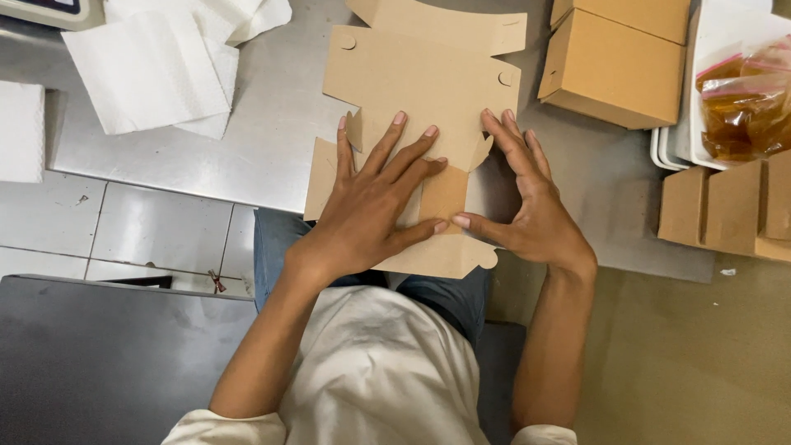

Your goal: The person folds flat cardboard box blanks into assembled boxes by hand. They fold the side flaps, tuck the tabs into slots, and press the seams to secure the shape. The person handles several blanks in sequence on a stainless steel table.

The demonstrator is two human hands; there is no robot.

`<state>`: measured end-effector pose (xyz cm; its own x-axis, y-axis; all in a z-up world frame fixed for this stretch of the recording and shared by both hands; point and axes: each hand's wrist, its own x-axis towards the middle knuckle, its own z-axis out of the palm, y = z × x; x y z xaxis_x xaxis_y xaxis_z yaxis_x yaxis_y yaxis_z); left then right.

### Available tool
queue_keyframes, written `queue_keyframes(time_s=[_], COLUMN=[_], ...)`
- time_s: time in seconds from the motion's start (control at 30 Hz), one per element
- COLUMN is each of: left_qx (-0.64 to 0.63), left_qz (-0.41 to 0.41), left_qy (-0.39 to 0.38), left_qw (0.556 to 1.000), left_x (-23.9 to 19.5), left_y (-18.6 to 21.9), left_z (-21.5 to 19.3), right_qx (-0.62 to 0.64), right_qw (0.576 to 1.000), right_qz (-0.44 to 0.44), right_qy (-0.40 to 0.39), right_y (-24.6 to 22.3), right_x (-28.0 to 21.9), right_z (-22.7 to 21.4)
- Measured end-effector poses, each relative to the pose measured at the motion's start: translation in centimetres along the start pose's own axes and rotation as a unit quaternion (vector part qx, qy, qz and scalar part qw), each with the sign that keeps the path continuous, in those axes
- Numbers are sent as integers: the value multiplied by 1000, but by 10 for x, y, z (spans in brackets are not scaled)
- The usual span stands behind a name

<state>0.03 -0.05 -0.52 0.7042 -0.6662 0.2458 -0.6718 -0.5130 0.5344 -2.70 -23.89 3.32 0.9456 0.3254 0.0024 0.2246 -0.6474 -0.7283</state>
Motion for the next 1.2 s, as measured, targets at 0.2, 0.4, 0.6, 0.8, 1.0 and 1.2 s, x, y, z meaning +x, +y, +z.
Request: queue_keyframes(time_s=[0.2, 0.4, 0.6, 0.8, 1.0, 1.2], left_qx=[6, 0, -3, -2, -7, -13], left_qz=[-2, -1, -7, -10, -12, -15], left_qy=[-6, -3, -10, -16, -20, -23], left_qw=[1000, 1000, 1000, 1000, 1000, 1000], left_x=[0, 0, 1, 2, 2, 2], left_y=[0, 0, 3, 2, 3, 6], left_z=[-1, 0, -3, -2, -3, -7], right_qx=[8, -2, -8, 18, 7, -10], right_qw=[1000, 999, 996, 990, 986, 991], right_qz=[26, 13, 16, 23, 36, 29], right_qy=[3, 35, 87, 135, 160, 133], right_y=[-8, -2, -2, 5, 3, 1], right_x=[1, 1, 3, 6, 8, 5], right_z=[-1, 4, 11, 18, 21, 17])
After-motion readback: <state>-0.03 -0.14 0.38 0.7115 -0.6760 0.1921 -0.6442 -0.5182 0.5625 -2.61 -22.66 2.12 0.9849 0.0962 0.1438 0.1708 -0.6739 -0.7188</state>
